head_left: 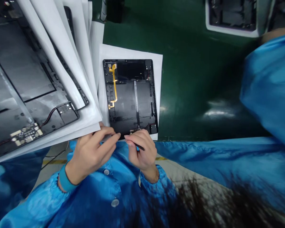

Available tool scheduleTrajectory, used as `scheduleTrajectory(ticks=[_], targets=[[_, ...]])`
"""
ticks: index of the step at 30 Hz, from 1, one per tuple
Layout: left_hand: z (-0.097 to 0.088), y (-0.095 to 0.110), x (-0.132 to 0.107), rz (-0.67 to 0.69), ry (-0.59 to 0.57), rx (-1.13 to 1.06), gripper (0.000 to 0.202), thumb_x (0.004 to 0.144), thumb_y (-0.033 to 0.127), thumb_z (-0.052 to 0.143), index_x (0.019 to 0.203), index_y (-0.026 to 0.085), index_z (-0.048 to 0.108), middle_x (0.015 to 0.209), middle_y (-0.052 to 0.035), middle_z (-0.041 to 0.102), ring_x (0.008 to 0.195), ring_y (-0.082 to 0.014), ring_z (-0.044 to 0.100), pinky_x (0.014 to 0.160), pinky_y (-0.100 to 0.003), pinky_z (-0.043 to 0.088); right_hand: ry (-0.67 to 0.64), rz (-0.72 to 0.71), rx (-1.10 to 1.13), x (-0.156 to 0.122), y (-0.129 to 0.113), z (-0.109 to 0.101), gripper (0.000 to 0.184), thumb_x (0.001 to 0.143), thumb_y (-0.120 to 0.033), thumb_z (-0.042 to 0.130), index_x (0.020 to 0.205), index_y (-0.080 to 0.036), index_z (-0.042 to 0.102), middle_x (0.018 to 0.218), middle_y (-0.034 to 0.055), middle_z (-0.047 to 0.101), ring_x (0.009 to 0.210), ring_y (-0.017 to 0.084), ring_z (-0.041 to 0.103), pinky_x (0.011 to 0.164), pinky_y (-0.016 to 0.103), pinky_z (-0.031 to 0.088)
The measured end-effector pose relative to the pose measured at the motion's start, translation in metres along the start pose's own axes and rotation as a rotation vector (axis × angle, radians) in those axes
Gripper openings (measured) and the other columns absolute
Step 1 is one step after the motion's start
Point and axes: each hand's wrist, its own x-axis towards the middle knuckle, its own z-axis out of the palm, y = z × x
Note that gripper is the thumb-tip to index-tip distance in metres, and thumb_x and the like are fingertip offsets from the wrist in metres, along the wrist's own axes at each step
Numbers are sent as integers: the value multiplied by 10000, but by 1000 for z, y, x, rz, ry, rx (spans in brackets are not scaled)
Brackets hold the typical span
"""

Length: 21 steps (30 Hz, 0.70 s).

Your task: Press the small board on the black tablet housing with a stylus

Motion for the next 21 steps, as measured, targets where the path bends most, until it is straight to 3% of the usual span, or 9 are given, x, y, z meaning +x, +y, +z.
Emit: scheduleTrajectory(ticks=[3, 8, 21], targets=[[5, -14, 2, 162, -32, -82, 228, 952, 157, 658, 1179, 142, 667, 1163, -46, 702, 1033, -231, 634, 841, -346, 556, 8, 16, 22, 0, 2, -2, 241, 929, -65, 553, 1095, -207, 653, 848, 28, 712, 754, 200, 663, 660, 372, 561], [10, -24, 2, 273, -31, -41, 277, 956, 212, 668, 1226, 150, 666, 1155, -46, 686, 1006, -242, 622, 816, -368, 566, 57, 22, 45, 1, 5, -9, 268, 920, -78, 531, 1086, -234, 673, 813, 16, 702, 709, 205, 669, 621, 379, 571], [11, -15, 10, 220, -71, 56, 307, 974, 253, 596, 1275, 242, 654, 1038, -9, 621, 959, -218, 587, 758, -337, 495, 80, 34, -24, 1, 9, -14, 268, 890, -10, 540, 1044, -197, 655, 771, 23, 690, 706, 193, 624, 627, 363, 547]])
